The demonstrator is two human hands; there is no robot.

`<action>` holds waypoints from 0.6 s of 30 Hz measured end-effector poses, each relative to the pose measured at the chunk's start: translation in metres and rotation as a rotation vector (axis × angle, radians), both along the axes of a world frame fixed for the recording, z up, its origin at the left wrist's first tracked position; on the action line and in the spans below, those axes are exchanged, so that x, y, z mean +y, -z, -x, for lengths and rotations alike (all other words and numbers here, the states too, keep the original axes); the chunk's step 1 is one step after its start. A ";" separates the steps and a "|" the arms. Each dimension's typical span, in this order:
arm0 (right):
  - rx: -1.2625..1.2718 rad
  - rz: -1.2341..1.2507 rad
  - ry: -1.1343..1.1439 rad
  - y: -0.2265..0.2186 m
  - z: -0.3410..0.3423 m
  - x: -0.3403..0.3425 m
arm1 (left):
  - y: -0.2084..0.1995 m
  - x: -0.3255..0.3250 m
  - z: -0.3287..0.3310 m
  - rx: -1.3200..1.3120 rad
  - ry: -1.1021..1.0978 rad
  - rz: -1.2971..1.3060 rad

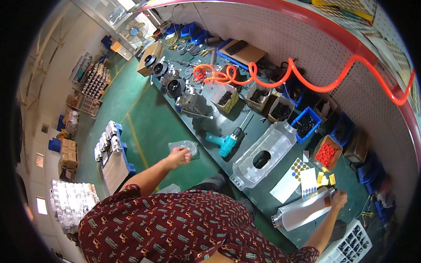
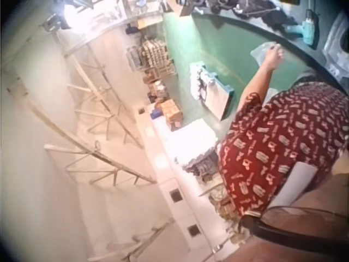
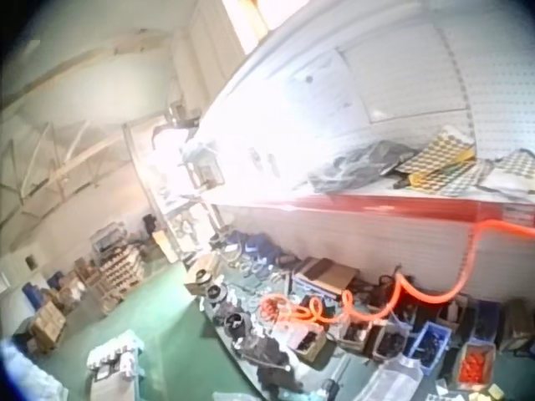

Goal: The person applies adhesive stickers to a white plastic housing and then attaches a black plastic cover to a metal heat sink. They use a cordless drill to fasten screws into the white housing. The person handles stickers, a plastic housing, a heat sink, a black cover, and a drill.

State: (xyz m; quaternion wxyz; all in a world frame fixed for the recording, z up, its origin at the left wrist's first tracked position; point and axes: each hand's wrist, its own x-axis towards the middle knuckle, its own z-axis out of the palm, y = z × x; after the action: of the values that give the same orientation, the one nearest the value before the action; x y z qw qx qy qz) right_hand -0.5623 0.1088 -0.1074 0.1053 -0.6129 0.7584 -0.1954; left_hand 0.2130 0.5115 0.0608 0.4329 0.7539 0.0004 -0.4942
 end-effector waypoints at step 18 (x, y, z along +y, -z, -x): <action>-1.635 -1.509 -0.168 -0.150 -0.767 0.191 | -0.065 -0.185 -0.259 -0.674 0.206 0.846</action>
State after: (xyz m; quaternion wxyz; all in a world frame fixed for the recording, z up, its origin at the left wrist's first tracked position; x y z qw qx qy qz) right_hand 0.2049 0.2996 0.0424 0.9309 -0.1281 0.3413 -0.0214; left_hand 0.4719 0.3264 0.1261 0.6236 0.6269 -0.4107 -0.2224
